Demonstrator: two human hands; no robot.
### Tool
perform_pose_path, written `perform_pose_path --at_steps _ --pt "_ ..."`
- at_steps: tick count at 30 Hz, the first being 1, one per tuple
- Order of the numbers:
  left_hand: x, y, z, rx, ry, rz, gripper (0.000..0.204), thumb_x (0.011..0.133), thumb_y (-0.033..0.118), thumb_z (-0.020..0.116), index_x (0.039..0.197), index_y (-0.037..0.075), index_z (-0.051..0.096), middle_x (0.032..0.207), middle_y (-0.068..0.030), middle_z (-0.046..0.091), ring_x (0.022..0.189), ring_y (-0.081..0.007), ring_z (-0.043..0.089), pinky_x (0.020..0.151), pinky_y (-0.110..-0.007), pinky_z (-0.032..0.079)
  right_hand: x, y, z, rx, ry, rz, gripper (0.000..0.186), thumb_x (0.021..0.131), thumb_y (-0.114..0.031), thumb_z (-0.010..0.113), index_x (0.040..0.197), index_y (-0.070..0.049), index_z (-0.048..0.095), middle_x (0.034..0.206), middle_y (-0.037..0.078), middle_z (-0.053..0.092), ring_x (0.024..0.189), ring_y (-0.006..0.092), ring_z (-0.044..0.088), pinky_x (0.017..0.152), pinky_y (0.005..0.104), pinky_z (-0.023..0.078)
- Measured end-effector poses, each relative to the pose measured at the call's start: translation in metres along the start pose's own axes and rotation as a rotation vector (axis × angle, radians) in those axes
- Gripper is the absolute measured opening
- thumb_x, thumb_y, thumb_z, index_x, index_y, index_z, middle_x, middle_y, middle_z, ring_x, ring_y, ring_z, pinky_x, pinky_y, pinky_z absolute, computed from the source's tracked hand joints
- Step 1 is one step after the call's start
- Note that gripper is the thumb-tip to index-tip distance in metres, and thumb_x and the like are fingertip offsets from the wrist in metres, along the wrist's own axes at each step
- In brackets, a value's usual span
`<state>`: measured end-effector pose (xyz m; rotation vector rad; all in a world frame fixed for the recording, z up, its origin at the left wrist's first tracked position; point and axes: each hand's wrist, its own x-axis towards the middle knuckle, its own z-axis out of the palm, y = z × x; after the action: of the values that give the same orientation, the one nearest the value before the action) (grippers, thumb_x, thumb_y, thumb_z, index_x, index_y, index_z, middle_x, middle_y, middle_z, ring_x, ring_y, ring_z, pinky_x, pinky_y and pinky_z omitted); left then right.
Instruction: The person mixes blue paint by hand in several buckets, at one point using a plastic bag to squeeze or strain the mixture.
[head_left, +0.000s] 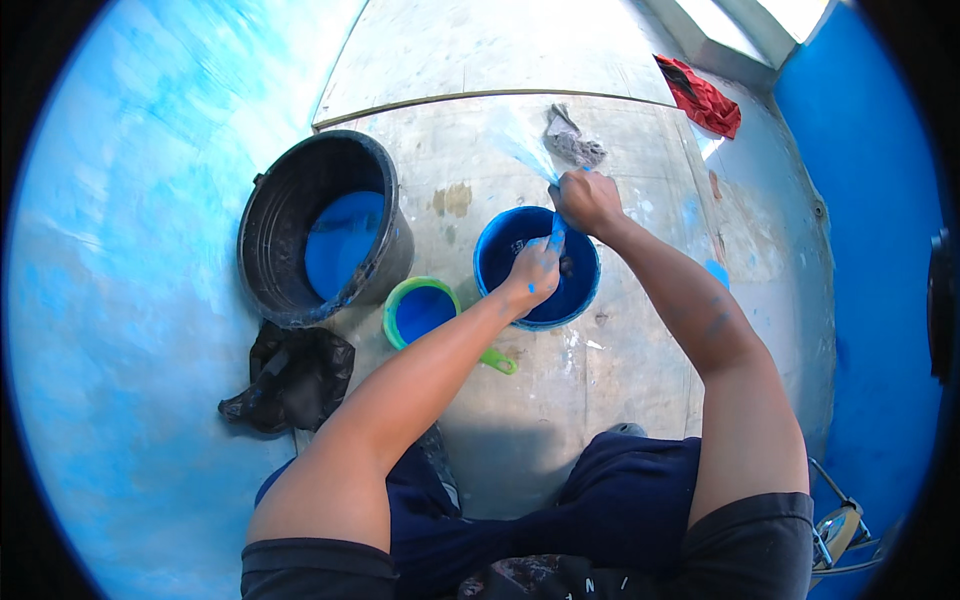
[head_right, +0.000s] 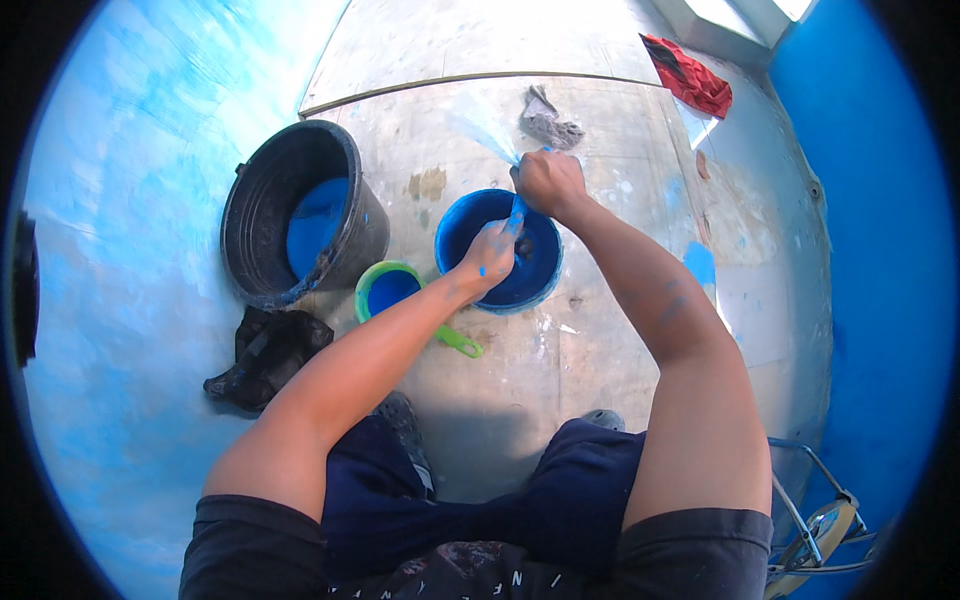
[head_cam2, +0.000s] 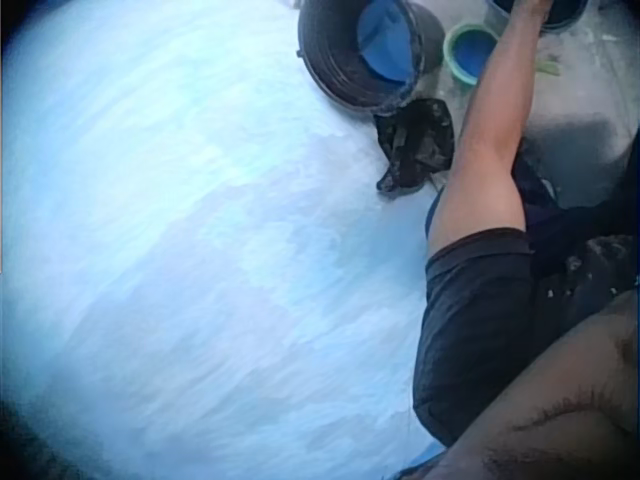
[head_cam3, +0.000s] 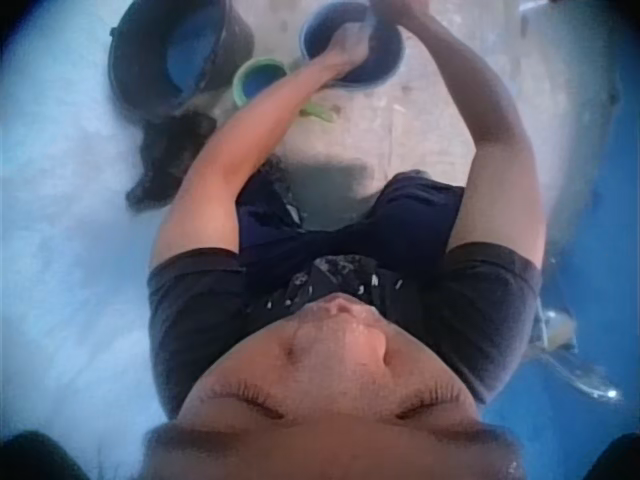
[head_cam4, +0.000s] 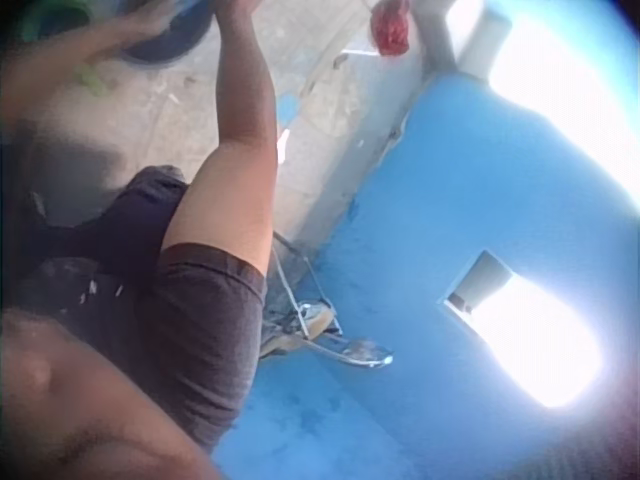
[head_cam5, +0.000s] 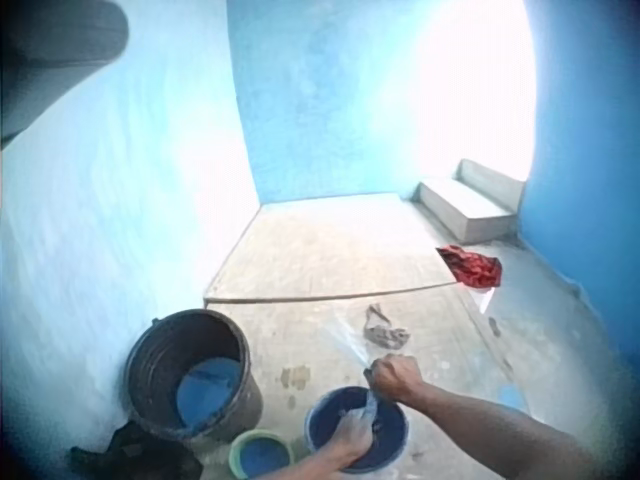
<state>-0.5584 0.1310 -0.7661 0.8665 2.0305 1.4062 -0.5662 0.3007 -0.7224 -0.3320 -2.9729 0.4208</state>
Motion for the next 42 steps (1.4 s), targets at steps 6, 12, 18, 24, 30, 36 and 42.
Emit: perform_pose_path --at_steps 6,12,18,24,30,36,42 --pt "0.007 -0.010 -0.001 -0.634 -0.106 -0.290 0.029 0.106 0.031 0.048 0.099 0.007 0.064 0.086 0.0001 0.059 0.075 -0.0125 0.053 0.073 -0.030 0.045 0.001 0.008 0.006 0.058 0.027 0.013 0.031 0.086 -0.027 0.057 0.077 -0.002 0.072 0.079 0.025 0.068 0.076 0.0435 0.068 0.070 0.0511 0.054" --pt "0.021 -0.006 -0.014 -0.790 -0.205 -0.531 0.026 0.103 0.033 0.054 0.104 0.009 0.065 0.093 -0.0015 0.066 0.085 -0.0128 0.062 0.083 -0.030 0.050 0.004 0.015 0.014 0.129 0.023 0.021 0.030 0.087 -0.027 0.057 0.077 -0.002 0.071 0.081 0.025 0.068 0.077 0.0443 0.067 0.069 0.0513 0.053" --pt "0.023 -0.008 -0.005 -0.488 -0.126 -0.504 0.036 0.097 0.044 0.060 0.102 0.009 0.065 0.088 -0.0008 0.062 0.078 -0.0109 0.056 0.075 -0.031 0.046 0.005 0.013 0.014 0.121 0.012 -0.013 0.030 0.088 -0.027 0.057 0.077 -0.002 0.071 0.081 0.025 0.068 0.078 0.0443 0.067 0.070 0.0516 0.053" --pt "0.030 -0.007 -0.001 -0.404 0.019 -0.391 0.041 0.093 0.037 0.058 0.080 -0.002 0.065 0.063 -0.0076 0.054 0.062 -0.0149 0.047 0.064 -0.035 0.041 0.004 0.018 0.017 0.122 0.032 -0.011 0.033 0.088 -0.029 0.056 0.077 -0.001 0.070 0.081 0.025 0.068 0.078 0.0445 0.067 0.072 0.0518 0.053" --pt "0.036 -0.019 -0.002 0.094 -0.045 -0.214 0.048 0.093 0.036 0.055 0.081 -0.011 0.060 0.078 -0.0298 0.058 0.072 -0.0342 0.058 0.071 -0.046 0.045 0.005 0.017 0.016 0.131 0.016 -0.022 0.034 0.088 -0.030 0.056 0.078 -0.001 0.071 0.081 0.025 0.067 0.079 0.0445 0.067 0.073 0.0511 0.053" --pt "0.036 -0.030 0.004 0.343 0.004 0.089 0.041 0.097 0.027 0.049 0.077 -0.007 0.059 0.071 -0.0320 0.055 0.067 -0.0466 0.054 0.066 -0.051 0.042 0.004 0.016 0.014 0.133 -0.007 -0.015 0.034 0.088 -0.030 0.057 0.078 -0.002 0.071 0.081 0.025 0.068 0.079 0.0438 0.067 0.073 0.0507 0.053" --pt "0.039 -0.035 0.005 0.373 -0.031 0.057 0.036 0.098 0.024 0.047 0.083 -0.006 0.061 0.077 -0.0325 0.057 0.072 -0.0486 0.056 0.065 -0.053 0.042 0.003 0.013 0.012 0.147 0.012 0.003 0.034 0.088 -0.030 0.058 0.076 -0.002 0.071 0.080 0.024 0.068 0.078 0.0443 0.067 0.073 0.0512 0.053"
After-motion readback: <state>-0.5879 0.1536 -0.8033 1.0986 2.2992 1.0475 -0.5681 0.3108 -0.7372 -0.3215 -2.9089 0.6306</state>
